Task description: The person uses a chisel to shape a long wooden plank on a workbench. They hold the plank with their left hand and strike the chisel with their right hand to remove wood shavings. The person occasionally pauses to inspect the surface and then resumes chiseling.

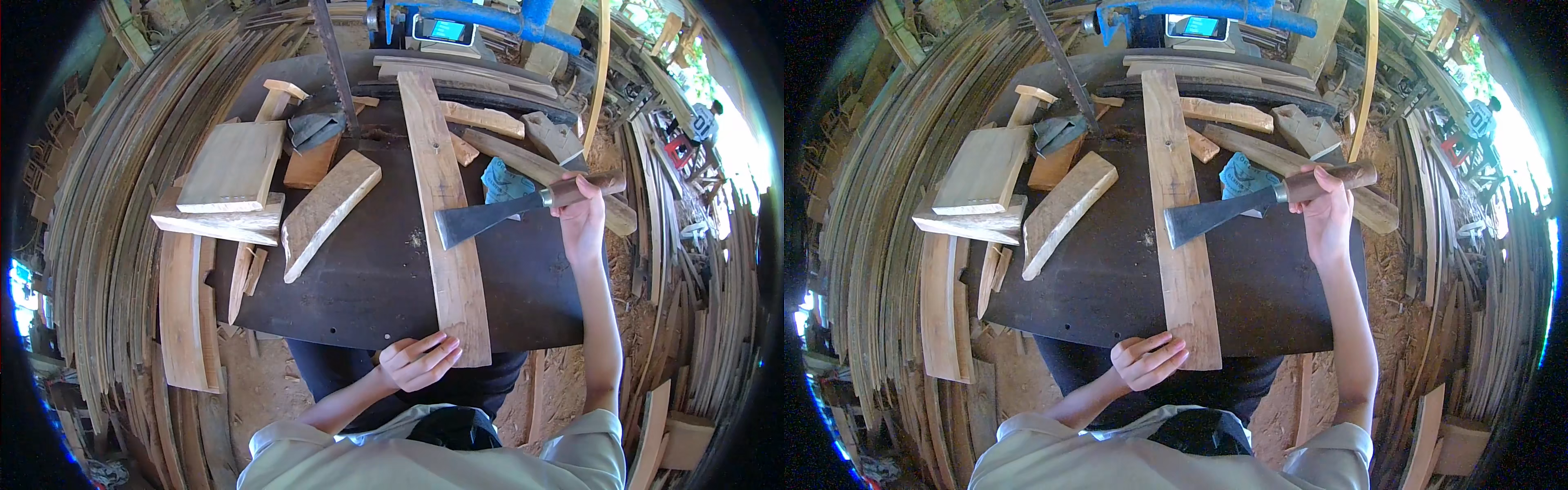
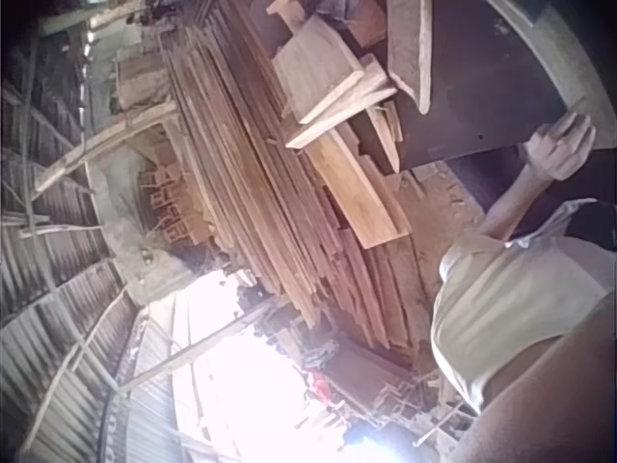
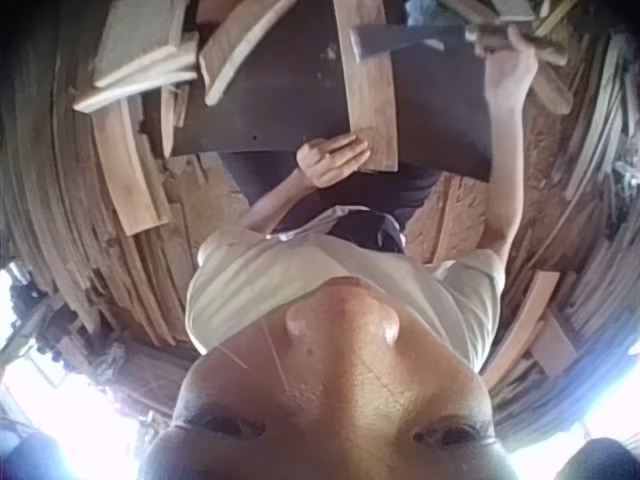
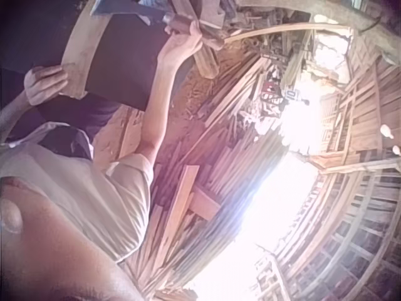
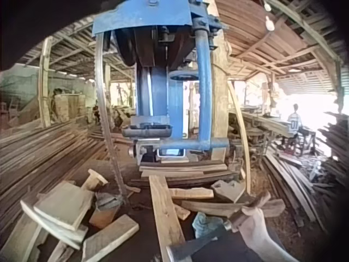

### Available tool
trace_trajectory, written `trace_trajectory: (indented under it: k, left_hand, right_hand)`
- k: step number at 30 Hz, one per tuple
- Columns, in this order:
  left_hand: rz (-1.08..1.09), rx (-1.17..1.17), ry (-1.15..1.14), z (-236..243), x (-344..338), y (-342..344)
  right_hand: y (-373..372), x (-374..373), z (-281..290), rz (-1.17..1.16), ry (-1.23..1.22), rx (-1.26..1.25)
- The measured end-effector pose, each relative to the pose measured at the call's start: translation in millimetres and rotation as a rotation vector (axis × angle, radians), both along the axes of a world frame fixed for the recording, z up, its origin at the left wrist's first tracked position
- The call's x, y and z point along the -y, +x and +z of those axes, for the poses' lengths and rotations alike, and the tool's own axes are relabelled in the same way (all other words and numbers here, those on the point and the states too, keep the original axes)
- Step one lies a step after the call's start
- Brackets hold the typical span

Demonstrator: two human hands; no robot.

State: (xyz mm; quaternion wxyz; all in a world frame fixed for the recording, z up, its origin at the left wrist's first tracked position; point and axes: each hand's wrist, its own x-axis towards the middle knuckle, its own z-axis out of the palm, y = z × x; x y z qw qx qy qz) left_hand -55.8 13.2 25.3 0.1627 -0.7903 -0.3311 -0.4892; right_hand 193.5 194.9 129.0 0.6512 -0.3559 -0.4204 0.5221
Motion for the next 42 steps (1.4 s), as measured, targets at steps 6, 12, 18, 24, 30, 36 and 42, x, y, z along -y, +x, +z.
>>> trace_trajectory:
  k: [6,12,18,24,30,36,42]
  left_hand:
    - [-0.01,0.023,-0.009,-3,1,1]
    - [-0.011,0.015,-0.013,-2,2,0]
    - [-0.004,0.021,0.009,-3,0,1]
    - [0.004,0.041,0.021,-2,-1,2]
    - [-0.005,0.025,0.004,-2,0,2]
    - [-0.008,0.022,0.004,-1,0,1]
    - [-0.014,0.008,-0.003,-2,1,0]
  right_hand:
    - [4,1,3,0.018,0.027,0.089]
    - [23,-9,2,-0.076,0.024,0.087]
    - [8,-4,-4,-0.054,0.05,0.053]
    - [19,-4,5,-0.124,0.101,0.062]
    - [4,0,-2,-0.05,0.048,0.047]
    - [19,-3,3,-0.139,0.097,0.031]
    - [-7,7,1,-0.015,0.089,0.064]
